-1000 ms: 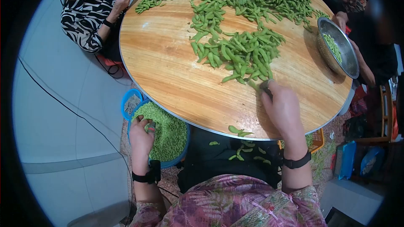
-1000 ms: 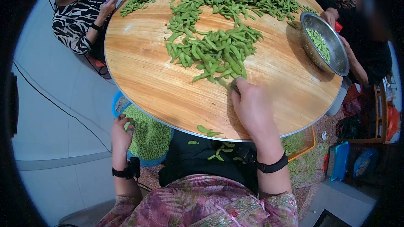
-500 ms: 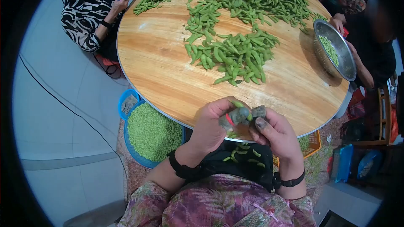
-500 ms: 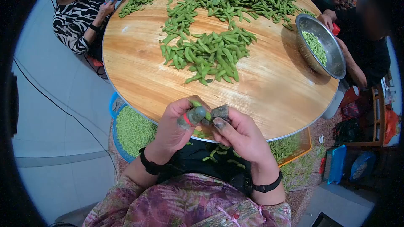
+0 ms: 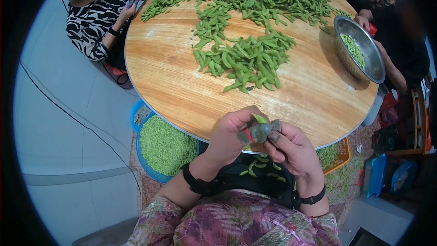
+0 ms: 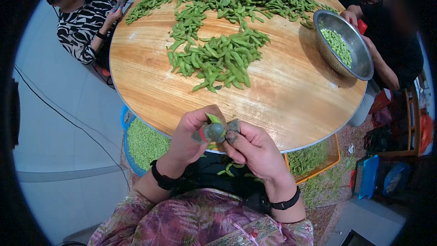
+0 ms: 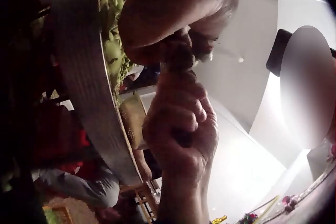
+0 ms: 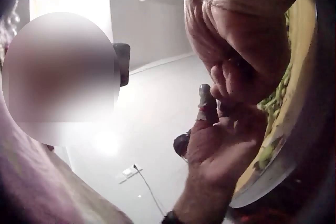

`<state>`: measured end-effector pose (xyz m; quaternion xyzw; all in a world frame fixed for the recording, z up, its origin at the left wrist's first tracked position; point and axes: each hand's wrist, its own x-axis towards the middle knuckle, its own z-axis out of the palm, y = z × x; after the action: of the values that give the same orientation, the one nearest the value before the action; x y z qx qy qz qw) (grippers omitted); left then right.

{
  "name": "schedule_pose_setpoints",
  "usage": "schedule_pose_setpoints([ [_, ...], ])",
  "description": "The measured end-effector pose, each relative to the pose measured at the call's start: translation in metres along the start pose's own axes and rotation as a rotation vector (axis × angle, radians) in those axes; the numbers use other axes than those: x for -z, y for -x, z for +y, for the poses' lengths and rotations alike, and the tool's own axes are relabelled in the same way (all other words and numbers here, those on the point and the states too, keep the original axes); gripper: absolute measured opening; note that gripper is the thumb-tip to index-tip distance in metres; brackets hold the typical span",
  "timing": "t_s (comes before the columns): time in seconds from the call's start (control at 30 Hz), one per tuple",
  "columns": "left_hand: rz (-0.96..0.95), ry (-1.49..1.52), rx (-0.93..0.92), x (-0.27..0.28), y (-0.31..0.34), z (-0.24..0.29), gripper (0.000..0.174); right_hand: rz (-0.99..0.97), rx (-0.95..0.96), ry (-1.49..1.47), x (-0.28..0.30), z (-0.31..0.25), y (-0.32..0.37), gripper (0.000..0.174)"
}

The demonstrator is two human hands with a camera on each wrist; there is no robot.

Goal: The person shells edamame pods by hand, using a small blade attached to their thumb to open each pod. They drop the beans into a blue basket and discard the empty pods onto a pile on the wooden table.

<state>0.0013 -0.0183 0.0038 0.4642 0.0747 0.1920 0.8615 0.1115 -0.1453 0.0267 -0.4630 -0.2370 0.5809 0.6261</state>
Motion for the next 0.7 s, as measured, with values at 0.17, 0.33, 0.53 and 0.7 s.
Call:
schedule_pose_setpoints([
  [0.17,-0.136,0.004,-0.022,-0.003,0.002,0.008,0.018,-0.122,-0.174,-0.381,-0.004,-0.001,0.007,0.016],
  [0.33,-0.007,-0.252,0.091,-0.002,0.005,0.017,0.009,-0.146,-0.109,-0.083,0.001,-0.002,0.004,0.023],
  [0.53,-0.037,-0.215,0.076,0.003,0.008,0.013,0.007,-0.176,-0.110,-0.181,0.001,0.006,0.000,0.024],
  [0.7,-0.087,-0.076,0.072,0.012,0.011,0.002,0.012,-0.104,-0.162,-0.292,-0.005,0.014,-0.002,0.018],
])
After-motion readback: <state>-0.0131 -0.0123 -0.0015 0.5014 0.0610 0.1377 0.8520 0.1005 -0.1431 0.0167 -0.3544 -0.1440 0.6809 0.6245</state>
